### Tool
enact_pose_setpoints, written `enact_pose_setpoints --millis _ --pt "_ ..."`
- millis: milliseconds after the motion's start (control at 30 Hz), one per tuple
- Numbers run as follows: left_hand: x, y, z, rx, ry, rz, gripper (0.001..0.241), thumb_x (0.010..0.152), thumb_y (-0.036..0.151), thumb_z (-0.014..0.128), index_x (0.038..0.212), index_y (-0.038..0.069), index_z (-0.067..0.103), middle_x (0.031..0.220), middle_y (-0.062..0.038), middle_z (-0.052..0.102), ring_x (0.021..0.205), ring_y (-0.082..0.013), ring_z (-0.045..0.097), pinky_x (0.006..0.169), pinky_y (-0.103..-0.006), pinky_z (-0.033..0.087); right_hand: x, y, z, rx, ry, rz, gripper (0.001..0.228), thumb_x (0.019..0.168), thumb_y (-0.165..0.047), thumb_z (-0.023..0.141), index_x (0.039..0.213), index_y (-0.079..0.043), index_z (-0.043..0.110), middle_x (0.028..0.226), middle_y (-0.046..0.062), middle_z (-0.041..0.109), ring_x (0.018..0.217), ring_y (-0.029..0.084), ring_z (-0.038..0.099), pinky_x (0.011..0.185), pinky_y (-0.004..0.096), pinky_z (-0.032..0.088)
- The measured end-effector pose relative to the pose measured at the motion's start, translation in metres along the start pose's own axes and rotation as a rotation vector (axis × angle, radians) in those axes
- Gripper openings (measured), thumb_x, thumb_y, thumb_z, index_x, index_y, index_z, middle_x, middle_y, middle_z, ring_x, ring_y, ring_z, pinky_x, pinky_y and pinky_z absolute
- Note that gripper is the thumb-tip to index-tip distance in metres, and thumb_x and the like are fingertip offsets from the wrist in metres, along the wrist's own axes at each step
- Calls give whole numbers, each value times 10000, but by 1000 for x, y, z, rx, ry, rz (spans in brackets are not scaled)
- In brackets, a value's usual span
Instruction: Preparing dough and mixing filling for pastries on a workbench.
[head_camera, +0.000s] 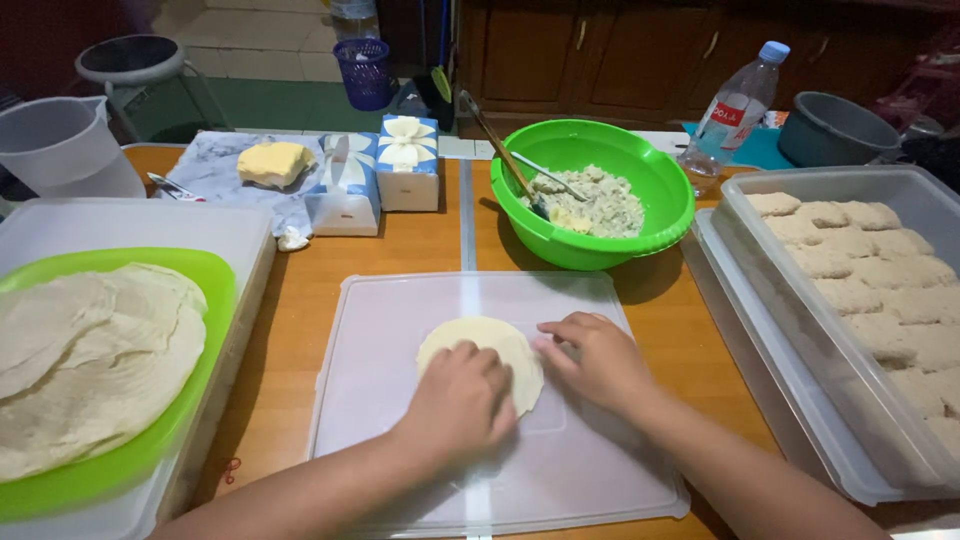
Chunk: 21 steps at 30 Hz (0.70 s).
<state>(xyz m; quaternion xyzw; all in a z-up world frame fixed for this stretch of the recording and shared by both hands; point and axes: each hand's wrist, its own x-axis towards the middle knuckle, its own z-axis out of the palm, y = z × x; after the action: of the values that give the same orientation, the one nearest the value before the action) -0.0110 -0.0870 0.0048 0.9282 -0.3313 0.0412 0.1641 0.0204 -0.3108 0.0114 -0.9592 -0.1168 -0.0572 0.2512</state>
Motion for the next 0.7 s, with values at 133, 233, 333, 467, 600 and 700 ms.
enact_pose_setpoints --millis 133,233,333,467,600,700 --pt "7 -23 24 217 283 -26 429 827 301 642 1136 4 658 1289 -224 615 1270 -421 515 960 -528 425 4 -4 19 -89 45 -107 381 839 -407 787 1001 -61 790 955 158 722 950 354 662 851 436 526" --pt "11 -33 32 110 253 13 543 904 307 610 1339 -14 569 1444 -254 521 1314 -458 448 1000 -579 366 8 -10 22 -31 37 -10 286 845 -353 752 966 -99 810 919 98 747 921 286 689 836 400 546" --pt "13 -30 32 73 116 -16 569 937 357 597 1385 15 519 1459 -239 485 1330 -466 415 1021 -591 331 15 -6 24 149 -76 184 262 816 -283 780 966 -68 789 902 65 736 808 209 723 768 339 571" --pt "17 -23 12 42 52 -59 559 911 368 600 1352 29 547 1433 -221 501 1315 -428 444 1028 -569 319 19 0 27 405 -172 341 184 848 -188 752 956 -39 757 797 46 747 718 142 693 675 314 573" --pt "25 -14 -25 -68 -147 -194 535 892 430 611 1309 95 590 1366 -131 567 1292 -343 470 1064 -548 292 19 1 26 298 -131 234 206 837 -151 714 1019 -59 748 774 15 758 699 105 711 670 271 561" --pt "45 -35 -15 -208 -100 -273 546 858 434 646 1306 122 626 1280 -113 652 1259 -331 516 1063 -525 327 20 19 32 48 39 126 205 880 -209 699 1023 -99 797 789 29 716 698 150 663 674 302 524"
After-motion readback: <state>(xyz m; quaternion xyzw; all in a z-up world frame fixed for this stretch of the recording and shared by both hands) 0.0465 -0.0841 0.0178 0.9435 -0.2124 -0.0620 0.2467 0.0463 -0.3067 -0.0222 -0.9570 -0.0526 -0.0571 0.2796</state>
